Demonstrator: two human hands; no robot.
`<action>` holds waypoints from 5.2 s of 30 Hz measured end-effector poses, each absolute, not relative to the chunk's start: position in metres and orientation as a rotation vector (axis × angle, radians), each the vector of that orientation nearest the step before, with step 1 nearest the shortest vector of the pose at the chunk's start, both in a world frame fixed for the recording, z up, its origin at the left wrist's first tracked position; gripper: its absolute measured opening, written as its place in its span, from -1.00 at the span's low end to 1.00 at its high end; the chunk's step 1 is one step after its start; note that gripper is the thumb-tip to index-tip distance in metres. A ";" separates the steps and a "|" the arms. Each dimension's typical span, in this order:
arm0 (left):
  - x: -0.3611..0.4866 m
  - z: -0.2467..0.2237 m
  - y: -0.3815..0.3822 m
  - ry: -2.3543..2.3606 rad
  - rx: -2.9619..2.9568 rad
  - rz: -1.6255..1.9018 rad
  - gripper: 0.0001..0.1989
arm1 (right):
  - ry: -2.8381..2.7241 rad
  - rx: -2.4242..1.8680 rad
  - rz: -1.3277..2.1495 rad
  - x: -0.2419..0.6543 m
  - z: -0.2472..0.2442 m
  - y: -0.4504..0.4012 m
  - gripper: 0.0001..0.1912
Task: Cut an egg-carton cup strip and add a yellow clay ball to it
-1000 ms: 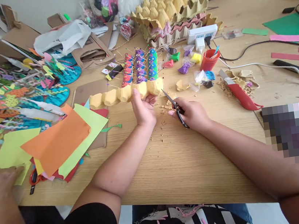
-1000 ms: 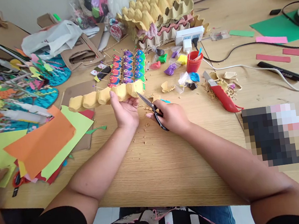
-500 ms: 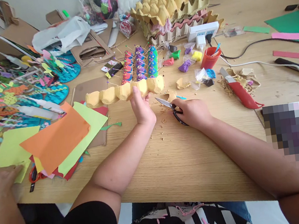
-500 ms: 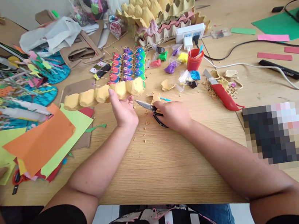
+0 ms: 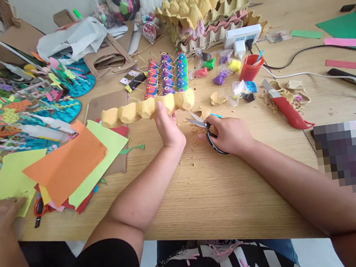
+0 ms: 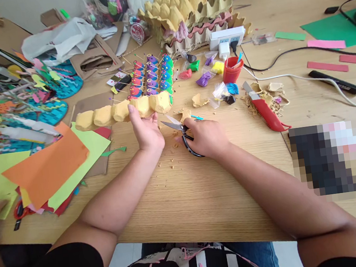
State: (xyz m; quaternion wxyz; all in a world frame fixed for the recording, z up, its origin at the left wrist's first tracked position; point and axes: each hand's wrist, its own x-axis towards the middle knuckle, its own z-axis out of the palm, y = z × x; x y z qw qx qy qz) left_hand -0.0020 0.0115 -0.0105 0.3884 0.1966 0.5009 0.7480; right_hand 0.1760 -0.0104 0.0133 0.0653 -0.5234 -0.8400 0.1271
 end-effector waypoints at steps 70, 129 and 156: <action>-0.008 -0.011 0.018 1.313 0.484 2.036 -0.63 | -2.609 -1.804 0.353 0.185 0.046 -0.009 -0.57; -0.013 -0.019 0.022 1.400 0.574 1.937 -0.59 | -3.108 -1.576 0.288 0.225 0.079 -0.015 -0.52; -0.016 -0.025 0.025 1.398 0.584 1.921 -0.50 | -3.114 -1.710 0.361 0.233 0.074 0.000 -0.54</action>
